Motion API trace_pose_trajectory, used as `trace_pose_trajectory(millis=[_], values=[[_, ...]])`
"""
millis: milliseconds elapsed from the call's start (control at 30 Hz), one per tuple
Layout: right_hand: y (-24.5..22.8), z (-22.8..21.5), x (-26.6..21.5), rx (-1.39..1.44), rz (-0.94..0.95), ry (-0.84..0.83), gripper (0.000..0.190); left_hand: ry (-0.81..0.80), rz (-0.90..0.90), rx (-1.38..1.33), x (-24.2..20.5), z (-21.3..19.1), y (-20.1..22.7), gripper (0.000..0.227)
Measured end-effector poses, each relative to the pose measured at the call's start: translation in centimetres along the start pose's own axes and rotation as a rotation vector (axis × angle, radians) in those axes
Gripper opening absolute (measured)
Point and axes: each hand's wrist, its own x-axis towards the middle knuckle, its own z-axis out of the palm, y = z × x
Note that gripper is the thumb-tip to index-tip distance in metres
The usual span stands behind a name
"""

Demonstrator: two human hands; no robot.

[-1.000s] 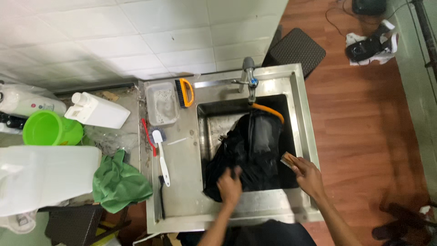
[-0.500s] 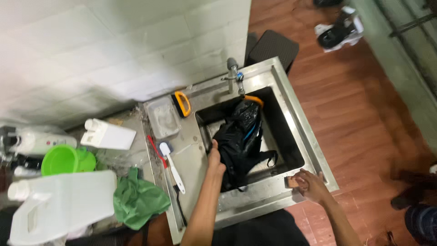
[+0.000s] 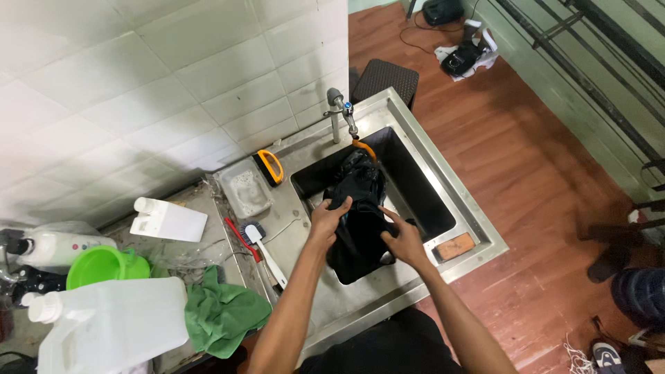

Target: The person cleans a black bag in a sink by scrubbing the exterior with a sponge and rinsing it with water from a faucet.

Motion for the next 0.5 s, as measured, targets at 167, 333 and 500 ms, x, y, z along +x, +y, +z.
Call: trace_pose_trajectory(millis=[167,333,500], values=[[5.1,-0.2,1.6,-0.370,0.034,0.092,0.037,0.160,0.586,0.700,-0.5,-3.8,0.3,0.023],[4.5,-2.7,-0.5,-0.370,0.025,0.163,0.034,0.338,0.840,1.151,0.0,-4.5,-0.5,0.052],[5.1,-4.2,-1.4,-0.360,0.060,0.222,0.036,0.309,0.632,1.084,-0.4,-3.3,-4.8,0.050]])
